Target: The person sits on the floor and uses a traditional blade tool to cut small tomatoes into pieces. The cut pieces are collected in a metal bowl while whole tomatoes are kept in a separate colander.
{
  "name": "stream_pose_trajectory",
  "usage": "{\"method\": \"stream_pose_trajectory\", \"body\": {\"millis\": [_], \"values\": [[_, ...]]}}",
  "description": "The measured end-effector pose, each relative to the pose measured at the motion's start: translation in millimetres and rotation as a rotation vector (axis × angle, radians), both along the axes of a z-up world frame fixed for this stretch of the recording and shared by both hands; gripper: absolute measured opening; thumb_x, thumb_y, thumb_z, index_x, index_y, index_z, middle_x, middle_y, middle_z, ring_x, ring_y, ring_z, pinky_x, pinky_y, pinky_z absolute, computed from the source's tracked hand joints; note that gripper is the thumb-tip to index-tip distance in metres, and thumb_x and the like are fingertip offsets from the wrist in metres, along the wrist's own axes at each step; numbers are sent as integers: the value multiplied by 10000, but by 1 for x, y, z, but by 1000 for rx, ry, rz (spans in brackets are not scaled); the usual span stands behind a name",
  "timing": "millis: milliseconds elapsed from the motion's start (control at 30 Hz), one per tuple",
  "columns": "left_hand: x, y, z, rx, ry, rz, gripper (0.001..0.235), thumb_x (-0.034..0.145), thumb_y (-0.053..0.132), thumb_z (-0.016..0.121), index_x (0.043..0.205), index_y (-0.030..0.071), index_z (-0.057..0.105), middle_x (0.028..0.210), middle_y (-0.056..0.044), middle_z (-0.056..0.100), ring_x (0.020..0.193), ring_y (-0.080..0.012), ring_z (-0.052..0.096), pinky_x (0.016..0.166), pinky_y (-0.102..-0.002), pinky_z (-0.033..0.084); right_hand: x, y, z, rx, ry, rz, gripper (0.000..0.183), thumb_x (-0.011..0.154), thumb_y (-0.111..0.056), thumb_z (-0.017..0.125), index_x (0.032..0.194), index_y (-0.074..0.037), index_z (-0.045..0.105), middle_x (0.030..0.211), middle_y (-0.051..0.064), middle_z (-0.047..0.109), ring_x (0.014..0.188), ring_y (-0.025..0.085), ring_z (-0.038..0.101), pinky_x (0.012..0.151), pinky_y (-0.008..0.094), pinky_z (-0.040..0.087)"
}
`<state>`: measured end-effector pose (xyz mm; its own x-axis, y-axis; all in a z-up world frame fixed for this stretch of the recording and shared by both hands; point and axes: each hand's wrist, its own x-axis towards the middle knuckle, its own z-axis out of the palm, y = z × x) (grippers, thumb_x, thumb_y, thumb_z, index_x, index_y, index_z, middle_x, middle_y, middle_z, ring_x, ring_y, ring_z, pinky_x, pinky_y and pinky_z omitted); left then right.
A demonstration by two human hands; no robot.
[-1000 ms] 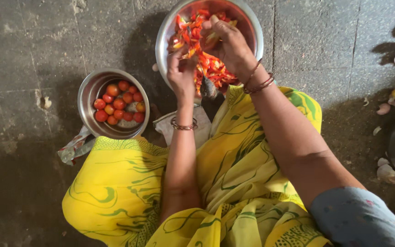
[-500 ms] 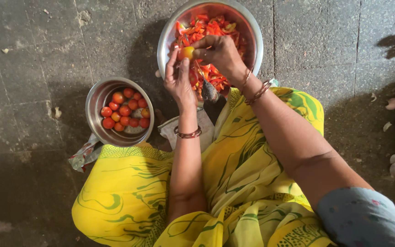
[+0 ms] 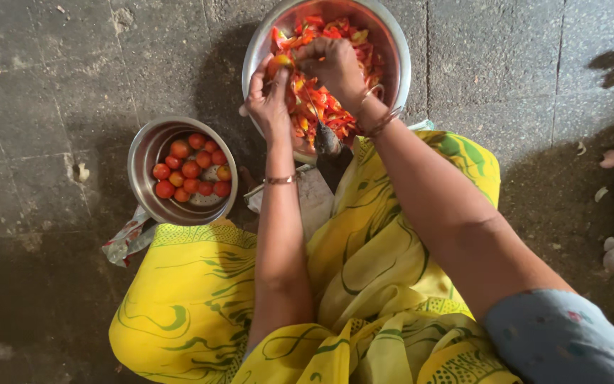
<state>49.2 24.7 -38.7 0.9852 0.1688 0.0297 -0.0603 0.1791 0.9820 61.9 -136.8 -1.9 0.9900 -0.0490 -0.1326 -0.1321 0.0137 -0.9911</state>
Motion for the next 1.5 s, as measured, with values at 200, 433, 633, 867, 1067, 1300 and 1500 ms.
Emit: {"method": "stream_pose_trajectory", "body": {"millis": [200, 433, 633, 867, 1067, 1300, 1500], "values": [[-26, -3, 14, 101, -1, -10, 394, 954, 34, 773, 1338, 14, 687, 1320, -79, 702, 1191, -156, 623, 1104, -323, 486, -29, -23, 34, 264, 233, 57, 142, 938, -96, 707, 1067, -60, 754, 928, 16, 772, 794, 111, 752, 676, 264, 647], [-29, -22, 47, 31, -192, -56, 373, 986, 42, 759, 1349, 39, 675, 1397, -71, 659, 1324, -161, 595, 1171, -314, 472, -28, -23, 34, 401, 59, 39, 140, 961, -46, 742, 1097, -21, 758, 992, 13, 766, 859, 84, 727, 757, 244, 635], [-4, -8, 12, 182, 35, 17, 358, 992, 45, 754, 1345, 28, 698, 1257, -130, 755, 1127, -198, 695, 1030, -319, 555, -10, -5, 9, 186, 55, 29, 155, 940, -62, 727, 1089, -38, 765, 939, -4, 782, 817, 94, 746, 651, 236, 639], [-28, -8, 13, 55, -34, -28, 335, 980, 44, 748, 1310, 17, 704, 1316, -52, 686, 1200, -130, 616, 1070, -291, 510, -29, -23, 19, 213, 68, 99, 177, 975, -50, 704, 1143, -25, 756, 980, 16, 774, 839, 102, 751, 704, 226, 610], [-30, -17, 25, -1, -147, -50, 319, 973, 35, 779, 1286, 24, 719, 1313, -54, 682, 1212, -145, 632, 1104, -299, 515, -34, -22, 17, 422, 54, 35, 157, 967, -27, 728, 1120, -11, 761, 1012, 15, 774, 855, 79, 721, 725, 223, 615], [-7, -11, -2, 144, 110, 53, 339, 975, 65, 745, 1313, 59, 725, 1209, -100, 754, 985, -187, 631, 892, -334, 511, -12, -2, -7, -20, -98, -29, 227, 899, -10, 735, 1122, -15, 780, 910, 19, 778, 802, 88, 746, 692, 225, 628], [-35, -6, 12, 166, -113, -15, 276, 983, 80, 741, 1258, 57, 732, 1322, -15, 675, 1212, -97, 605, 1078, -260, 486, -33, -23, 18, 138, 127, 74, 185, 975, -98, 708, 1145, -46, 758, 945, 1, 781, 795, 89, 748, 678, 232, 608]]}}
